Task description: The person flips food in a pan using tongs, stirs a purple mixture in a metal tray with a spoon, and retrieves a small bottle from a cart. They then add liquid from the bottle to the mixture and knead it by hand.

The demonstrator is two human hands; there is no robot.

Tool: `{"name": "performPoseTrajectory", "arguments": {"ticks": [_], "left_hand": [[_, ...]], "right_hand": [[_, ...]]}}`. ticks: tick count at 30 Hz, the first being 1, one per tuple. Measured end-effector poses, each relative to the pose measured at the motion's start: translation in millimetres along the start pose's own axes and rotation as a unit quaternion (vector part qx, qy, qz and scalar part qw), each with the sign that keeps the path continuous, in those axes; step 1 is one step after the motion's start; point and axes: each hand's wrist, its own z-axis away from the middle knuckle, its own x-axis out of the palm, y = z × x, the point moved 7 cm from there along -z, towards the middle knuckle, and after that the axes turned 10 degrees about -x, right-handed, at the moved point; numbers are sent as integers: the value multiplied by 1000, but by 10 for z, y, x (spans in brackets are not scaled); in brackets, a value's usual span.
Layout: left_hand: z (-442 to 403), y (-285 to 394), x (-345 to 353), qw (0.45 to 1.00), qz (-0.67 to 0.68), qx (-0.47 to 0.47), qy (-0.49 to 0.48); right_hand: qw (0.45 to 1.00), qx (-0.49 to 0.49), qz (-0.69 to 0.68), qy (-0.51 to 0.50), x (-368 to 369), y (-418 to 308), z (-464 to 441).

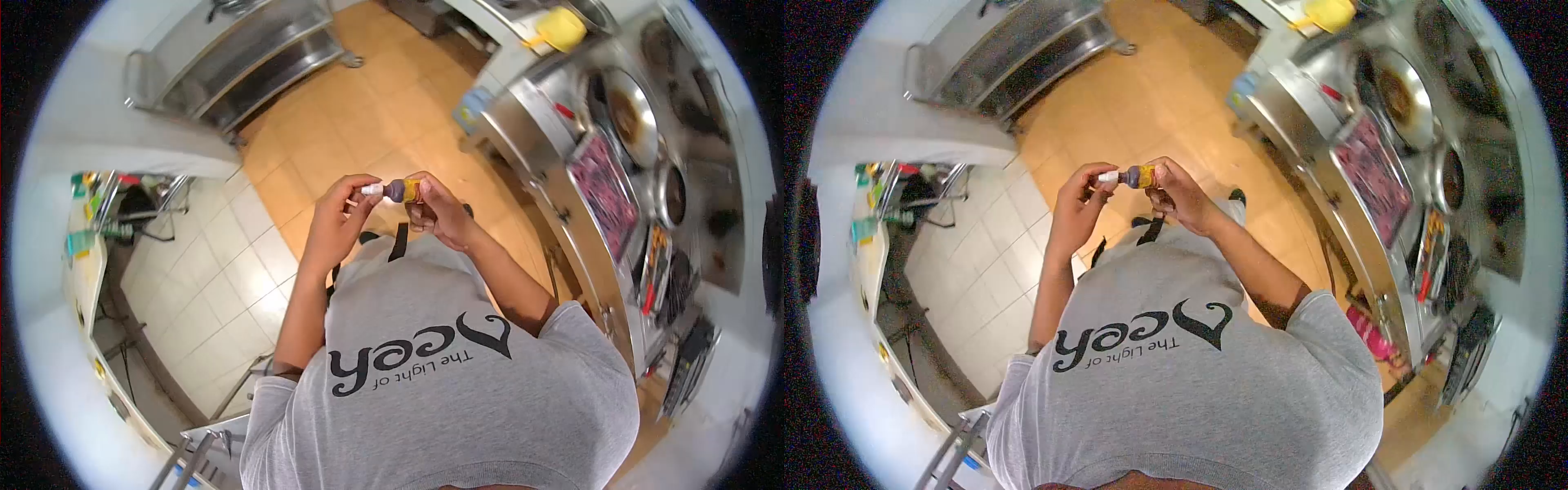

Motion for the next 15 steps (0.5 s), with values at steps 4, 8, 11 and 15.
{"name": "performPoseTrajectory", "arguments": {"ticks": [4, 8, 11, 15], "left_hand": [[266, -107, -1111, 990, -56, -9, 127], [488, -326, -2060, 977, -46, -29, 208], [579, -453, -2755, 970, -53, 17, 238], [585, -684, -3737, 944, -91, 45, 315]], "right_hand": [[998, 31, 22, -58, 921, 417, -672], [979, 156, -29, -126, 1665, 975, -1305], [902, 368, -153, -166, 2143, 1525, -1644], [872, 434, -158, -164, 2848, 2077, -2332]]}}
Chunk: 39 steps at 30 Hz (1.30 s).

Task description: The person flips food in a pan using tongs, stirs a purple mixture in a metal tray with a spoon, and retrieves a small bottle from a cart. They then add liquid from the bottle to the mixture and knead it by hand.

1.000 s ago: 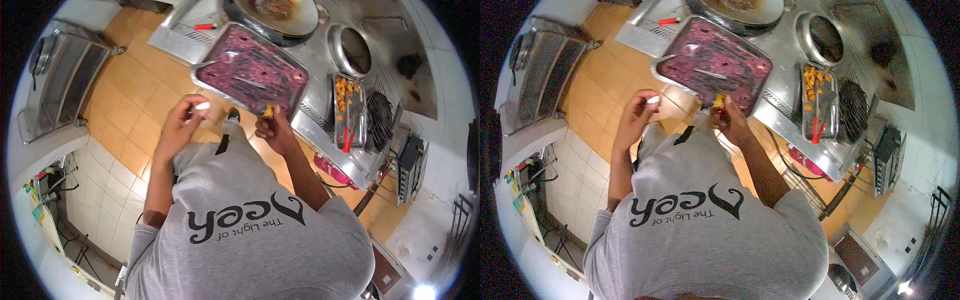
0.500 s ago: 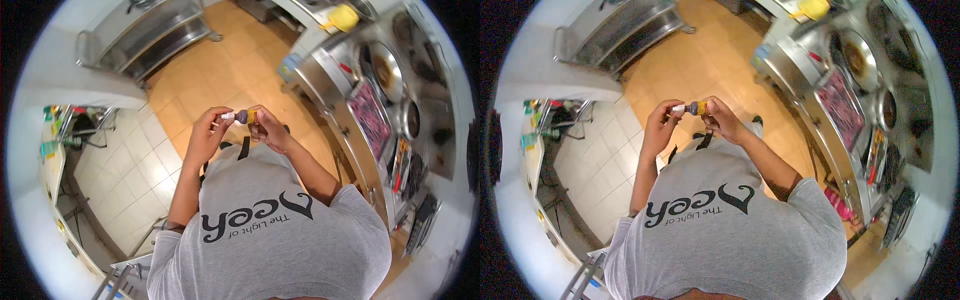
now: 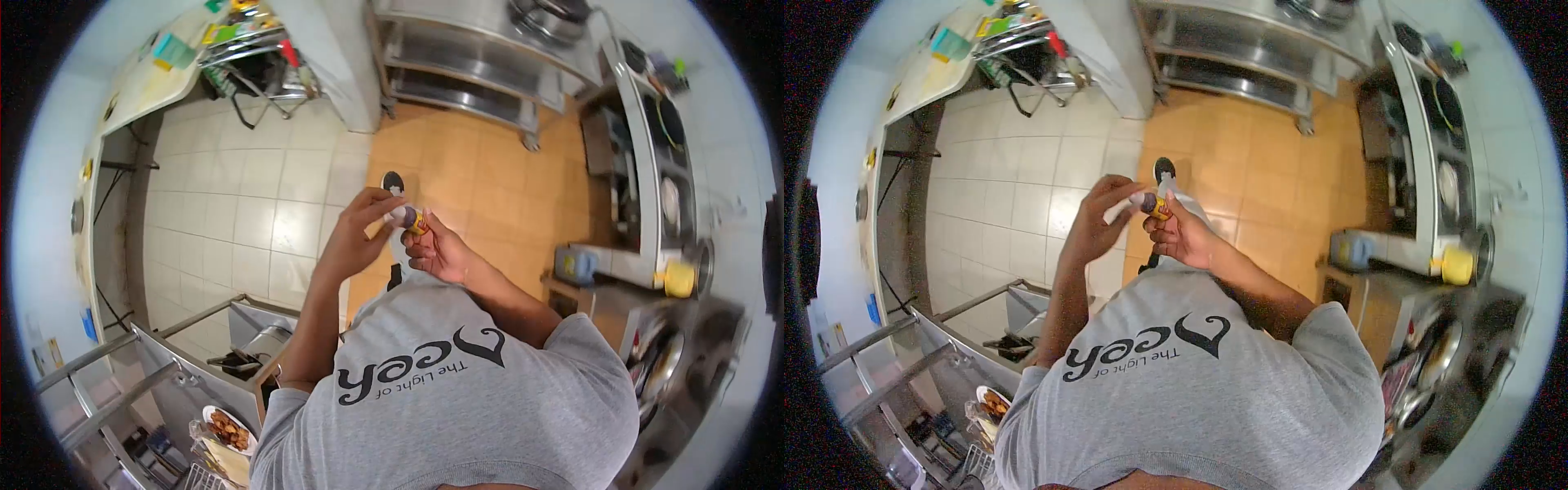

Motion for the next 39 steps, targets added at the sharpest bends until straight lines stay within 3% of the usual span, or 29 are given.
{"name": "performPoseTrajectory", "arguments": {"ticks": [3, 6, 7, 8, 9, 12, 15, 16, 19, 23, 25, 28, 29, 32, 33, 37, 39], "left_hand": [[-471, -409, -484, 999, -19, -1, 26], [-1066, -910, -1030, 944, 289, -150, 45], [-1232, -968, -1248, 927, 350, -126, 50], [-1375, -1016, -1476, 939, 323, -111, 45], [-1477, -1081, -1680, 949, 297, -100, 40], [-1778, -1410, -2169, 948, 298, -98, 49], [-2178, -1497, -2748, 938, 339, -66, 23], [-2306, -1538, -2964, 953, 296, -41, 41], [-2737, -1895, -3573, 976, 202, 23, 75], [-3351, -2726, -4173, 943, 324, -38, 68], [-3637, -2727, -4451, 955, 294, -33, 18], [-3928, -2840, -4734, 947, 303, -48, -93], [-4020, -2911, -4808, 939, 311, -50, -138], [-4318, -2955, -5114, 852, 508, -36, -125], [-4383, -3133, -5146, 853, 505, -13, -135], [-4521, -3295, -5257, 832, 495, -88, -234], [-4627, -3212, -5321, 833, 443, -47, -327]], "right_hand": [[999, 32, -11, -31, 241, -207, -863], [990, 108, -18, -86, 665, -466, -1671], [986, 124, -25, -105, 834, -519, -1951], [982, 139, -33, -124, 1018, -554, -2223], [991, 118, -2, -65, 1084, -596, -2501], [983, 134, 71, -103, 1499, -727, -3157], [967, 207, 79, -128, 1793, -796, -3698], [961, 224, 95, -128, 1933, -841, -3844], [973, 175, 132, -77, 2136, -967, -4457], [991, 9, 130, -13, 2385, -1107, -5397], [987, -74, 119, 75, 2547, -1162, -5810], [994, -73, 72, 49, 2659, -1062, -6261], [997, -53, 19, -46, 2765, -991, -6396], [995, -44, 37, -86, 3203, -1019, -6517], [994, -70, 43, -66, 3253, -1031, -6598], [995, -85, 35, -48, 3396, -1106, -6861], [996, -60, 40, -55, 3423, -1123, -6945]]}}
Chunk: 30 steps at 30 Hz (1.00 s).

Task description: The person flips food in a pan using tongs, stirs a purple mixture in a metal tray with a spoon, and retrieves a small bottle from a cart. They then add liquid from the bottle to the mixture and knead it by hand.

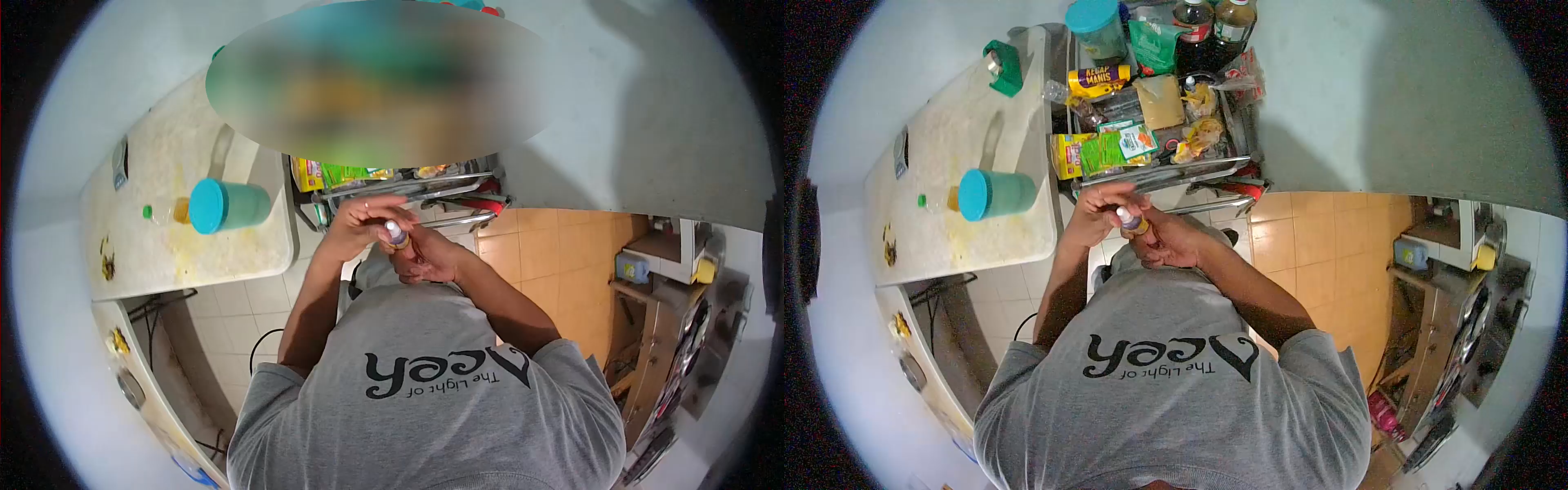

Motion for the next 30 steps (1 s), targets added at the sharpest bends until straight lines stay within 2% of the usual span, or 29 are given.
{"name": "performPoseTrajectory", "arguments": {"ticks": [1, 2, 5, 6, 9, 10, 13, 14, 15, 17, 18, 20, 23, 25, 27, 28, 29, 30], "left_hand": [[-18, 70, 22, 999, -29, -11, -45], [-40, 102, -72, 996, -67, -61, 5], [-156, 196, -143, 972, -202, -62, 102], [-165, 127, -157, 977, -168, -83, 103], [-271, 79, -78, 977, -201, -64, 7], [-317, 71, -68, 975, -217, -50, -25], [-417, 54, -251, 973, -214, -86, -8], [-484, 89, -463, 981, -184, -39, 40], [-569, 92, -717, 984, -154, 6, 84], [-744, 75, -1143, 975, -105, 6, 194], [-847, 46, -1301, 957, -187, 34, 219], [-1011, -70, -1545, 898, -342, 97, 260], [-1097, -230, -1619, 744, -557, 71, 362], [-1156, -397, -1675, 624, -689, 159, 332], [-1172, -532, -1883, 650, -655, 128, 364], [-1240, -515, -1955, 583, -732, 37, 351], [-1240, -473, -1906, 657, -686, 67, 305], [-1298, -496, -2310, 567, -745, 45, 347]], "right_hand": [[1000, 15, 1, -3, 10, 12, -32], [997, -8, -38, 59, -43, -2, -90], [978, -90, -51, 182, -212, -82, -168], [985, -74, -80, 134, -190, -57, -167], [981, 30, -190, -37, -19, 64, -20], [980, 41, -194, -35, -44, 97, 13], [991, -27, -133, 4, -164, -1, 44], [992, -23, -99, 69, -296, -39, 80], [993, -50, -6, 107, -372, -85, 169], [962, -96, 175, 188, -513, -157, 485], [951, -70, 209, 218, -580, -88, 681], [949, -90, 180, 241, -767, 143, 1099], [938, -132, 131, 293, -1115, 501, 1744], [925, -165, 100, 327, -1297, 690, 2162], [908, -205, 62, 359, -1441, 932, 2581], [904, -224, 44, 360, -1494, 1030, 2787], [895, -249, 28, 368, -1574, 1131, 3012], [884, -274, 11, 380, -1657, 1254, 3235]]}}
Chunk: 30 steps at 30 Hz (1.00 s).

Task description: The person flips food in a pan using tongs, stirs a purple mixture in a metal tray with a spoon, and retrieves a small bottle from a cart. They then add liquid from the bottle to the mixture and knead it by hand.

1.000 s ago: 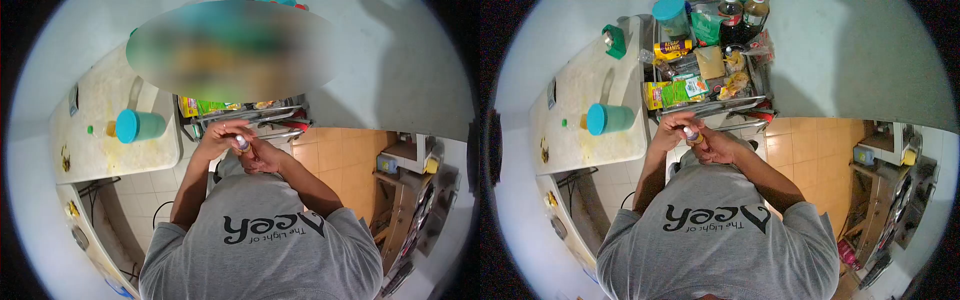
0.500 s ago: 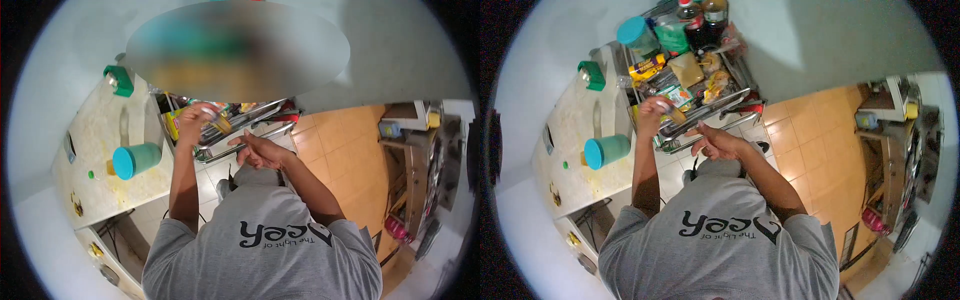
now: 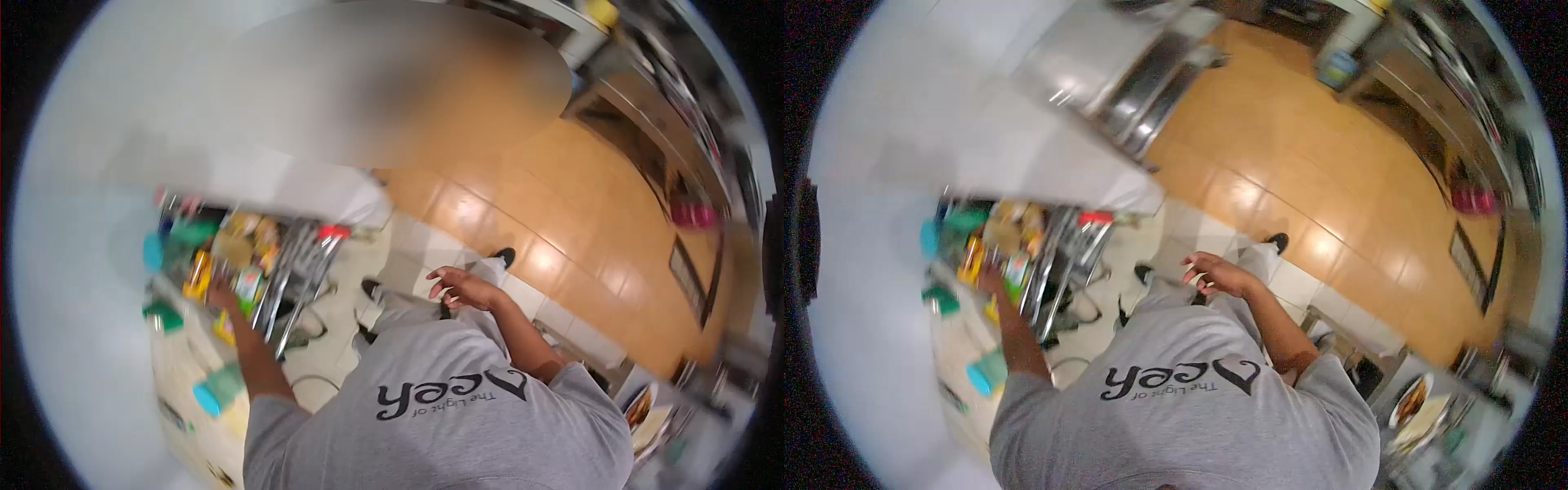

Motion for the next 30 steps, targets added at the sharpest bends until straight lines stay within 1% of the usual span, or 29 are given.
{"name": "performPoseTrajectory", "arguments": {"ticks": [1, 4, 5, 6, 7, 8, 9, 10, 13, 14, 15, 17, 19, 21, 22, 23, 24, 25, 26, 28, 29, 30], "left_hand": [[14, -104, 265, 879, -281, 326, 207], [160, 553, -433, 908, -340, 130, 209], [292, 779, -506, 853, -476, 72, 202], [629, 1056, -657, 918, -318, 13, 237], [979, 1275, -784, 954, -100, -14, 284], [1346, 1485, -883, 935, 93, -13, 341], [1578, 1729, -751, 924, 142, -23, 355], [1841, 2059, -565, 929, 137, -43, 340], [2481, 2901, 12, 958, 83, -119, 247], [2664, 3177, 222, 967, 60, -136, 207], [2825, 3480, 399, 973, 41, -146, 173], [3062, 4098, 832, 984, 35, -131, 113], [3275, 4885, 1260, 992, 53, -88, 66], [3558, 5859, 1723, 994, 105, -26, 28], [3740, 6489, 1917, 988, 155, 18, 15], [4085, 7359, 1771, 974, 220, 52, -4], [4097, 7681, 2484, 959, 223, 165, 58], [4298, 8082, 2679, 949, 249, 192, -20], [4544, 8663, 2854, 931, 275, 222, -97], [5115, 10149, 3046, 869, 321, 283, -249], [5341, 10694, 3308, 829, 321, 229, -396], [5644, 11120, 3525, 770, 307, 166, -534]], "right_hand": [[999, -19, -16, 21, -266, -22, 149], [993, -87, -44, 74, -1219, -131, 622], [989, -113, -52, 78, -1566, -178, 801], [985, -119, -76, 104, -1898, -261, 1020], [981, -124, -70, 135, -2271, -364, 1277], [974, -136, -72, 163, -2618, -488, 1473], [967, -146, -82, 193, -2848, -528, 1558], [953, -177, -149, 198, -3191, -591, 1679], [912, -264, -177, 261, -3879, -1070, 2253], [898, -290, -199, 265, -4067, -1206, 2406], [890, -304, -201, 273, -4276, -1331, 2538], [873, -329, -216, 289, -4589, -1466, 2709], [859, -346, -233, 297, -4940, -1548, 2736], [851, -350, -245, 305, -5333, -1652, 2767], [850, -346, -249, 308, -5517, -1706, 2765], [850, -340, -254, 312, -5691, -1750, 2766], [852, -327, -255, 319, -5895, -1815, 2788], [853, -319, -247, 332, -6126, -1888, 2861], [851, -315, -241, 344, -6350, -1982, 2923], [836, -314, -231, 387, -6861, -2252, 3103], [822, -312, -230, 416, -7130, -2356, 3230], [810, -306, -228, 445, -7331, -2424, 3366]]}}
